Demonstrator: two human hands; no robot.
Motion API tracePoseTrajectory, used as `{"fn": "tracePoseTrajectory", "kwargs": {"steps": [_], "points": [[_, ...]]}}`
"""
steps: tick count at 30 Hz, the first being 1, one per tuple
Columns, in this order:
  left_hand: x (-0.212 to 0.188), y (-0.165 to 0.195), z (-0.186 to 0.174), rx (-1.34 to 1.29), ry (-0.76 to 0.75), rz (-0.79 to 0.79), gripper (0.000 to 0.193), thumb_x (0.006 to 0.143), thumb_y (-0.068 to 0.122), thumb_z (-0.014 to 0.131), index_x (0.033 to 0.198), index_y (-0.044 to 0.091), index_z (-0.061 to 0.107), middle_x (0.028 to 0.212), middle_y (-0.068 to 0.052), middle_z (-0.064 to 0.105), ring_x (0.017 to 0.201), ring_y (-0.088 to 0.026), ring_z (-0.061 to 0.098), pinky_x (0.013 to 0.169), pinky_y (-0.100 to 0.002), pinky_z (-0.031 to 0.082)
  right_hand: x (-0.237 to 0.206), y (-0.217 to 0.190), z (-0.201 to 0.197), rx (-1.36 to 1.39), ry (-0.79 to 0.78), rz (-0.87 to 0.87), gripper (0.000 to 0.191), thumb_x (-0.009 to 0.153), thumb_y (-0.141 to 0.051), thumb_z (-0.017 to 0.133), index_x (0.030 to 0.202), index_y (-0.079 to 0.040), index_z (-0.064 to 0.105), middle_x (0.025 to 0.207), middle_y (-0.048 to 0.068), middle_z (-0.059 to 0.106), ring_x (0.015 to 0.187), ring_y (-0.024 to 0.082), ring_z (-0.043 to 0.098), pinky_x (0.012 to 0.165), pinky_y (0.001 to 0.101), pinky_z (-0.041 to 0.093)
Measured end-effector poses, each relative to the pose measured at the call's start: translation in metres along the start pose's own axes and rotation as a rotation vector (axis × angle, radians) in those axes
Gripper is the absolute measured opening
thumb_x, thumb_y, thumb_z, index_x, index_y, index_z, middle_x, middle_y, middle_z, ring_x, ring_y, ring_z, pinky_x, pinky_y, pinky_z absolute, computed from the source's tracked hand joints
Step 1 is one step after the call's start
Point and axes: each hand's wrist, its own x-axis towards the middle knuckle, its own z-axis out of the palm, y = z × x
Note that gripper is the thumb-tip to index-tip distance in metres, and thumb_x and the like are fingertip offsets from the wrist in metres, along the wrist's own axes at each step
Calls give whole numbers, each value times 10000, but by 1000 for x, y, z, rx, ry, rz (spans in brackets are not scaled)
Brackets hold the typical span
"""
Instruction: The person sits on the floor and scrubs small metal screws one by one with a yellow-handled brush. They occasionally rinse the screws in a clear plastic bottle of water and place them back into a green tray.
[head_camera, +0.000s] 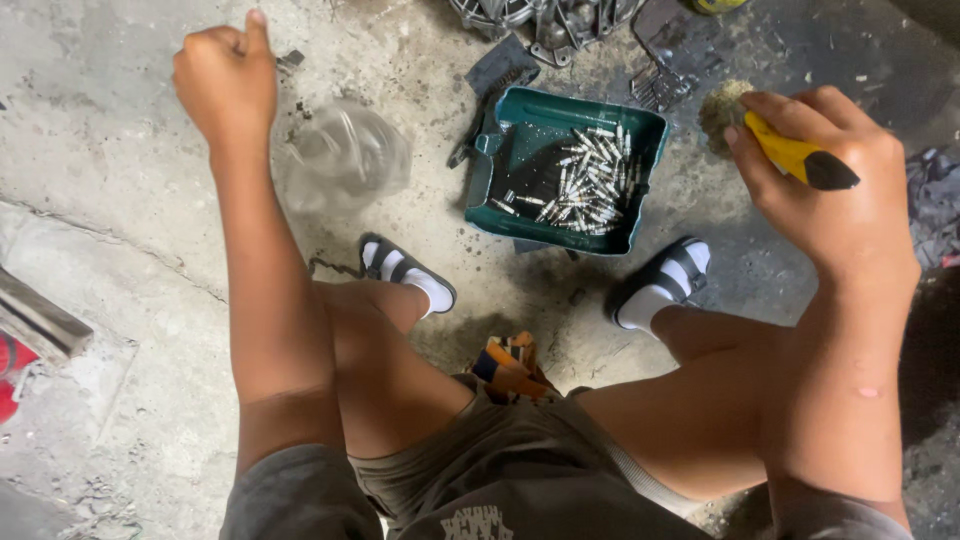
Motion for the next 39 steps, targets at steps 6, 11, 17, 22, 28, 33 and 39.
{"fn": "tracePoseTrajectory", "kwargs": {"steps": [6, 11, 17, 22, 28, 33, 39], "points": [[-32, 85, 44, -276, -61, 383, 443, 1050, 325, 758, 746, 11, 687, 702, -172, 645, 618, -367, 611, 598, -439, 467, 2, 1, 3, 23, 6, 14, 186, 1015, -83, 783, 1180, 1, 762, 1053, 143, 712, 875, 297, 721, 786, 367, 585], [-97, 163, 144, 40, -928, 446, 384, 991, 427, 643, 899, 71, 755, 938, -178, 732, 901, -370, 706, 836, -500, 540, 12, -2, 8, 67, 68, -17, 189, 999, -60, 774, 1160, 35, 751, 1065, 152, 713, 866, 290, 713, 769, 352, 579], [-191, 165, 238, 210, -1021, 456, 258, 894, 229, 652, 1114, 129, 741, 1215, -187, 674, 1194, -366, 600, 1008, -498, 457, 18, -8, -4, 327, 124, 69, 185, 1050, 20, 751, 1228, 57, 715, 1079, 156, 701, 967, 230, 709, 844, 303, 565], [-251, 128, 268, 138, -617, 676, 376, 890, 147, 646, 1263, 126, 687, 1288, -183, 636, 1252, -368, 563, 1075, -498, 432, 23, -11, -12, 334, 117, 168, 181, 1036, 50, 776, 1204, 73, 712, 1073, 168, 701, 947, 219, 698, 831, 279, 555], [-270, 128, 281, 218, -837, 568, 399, 809, 110, 689, 1207, 107, 668, 1212, -151, 626, 1191, -350, 576, 1028, -472, 457, 34, -8, -16, 492, 90, 295, 174, 1057, 31, 780, 1208, 58, 697, 1115, 141, 711, 1008, 186, 712, 877, 248, 567], [-271, 136, 278, 212, -909, 321, 331, 793, 198, 751, 1090, 70, 684, 1155, -159, 660, 1069, -358, 651, 893, -486, 529, 35, -5, -15, 524, 79, 324, 167, 1032, 41, 757, 1187, 60, 698, 1103, 143, 711, 998, 181, 711, 867, 246, 569], [-279, 142, 275, -546, -649, -452, 161, 857, 146, 771, 926, 11, 719, 891, -162, 745, 858, -327, 720, 748, -412, 570, 34, 11, -13, 464, 39, 218, 175, 1094, 44, 758, 1255, 82, 699, 1124, 154, 707, 1009, 186, 687, 895, 248, 541]]}}
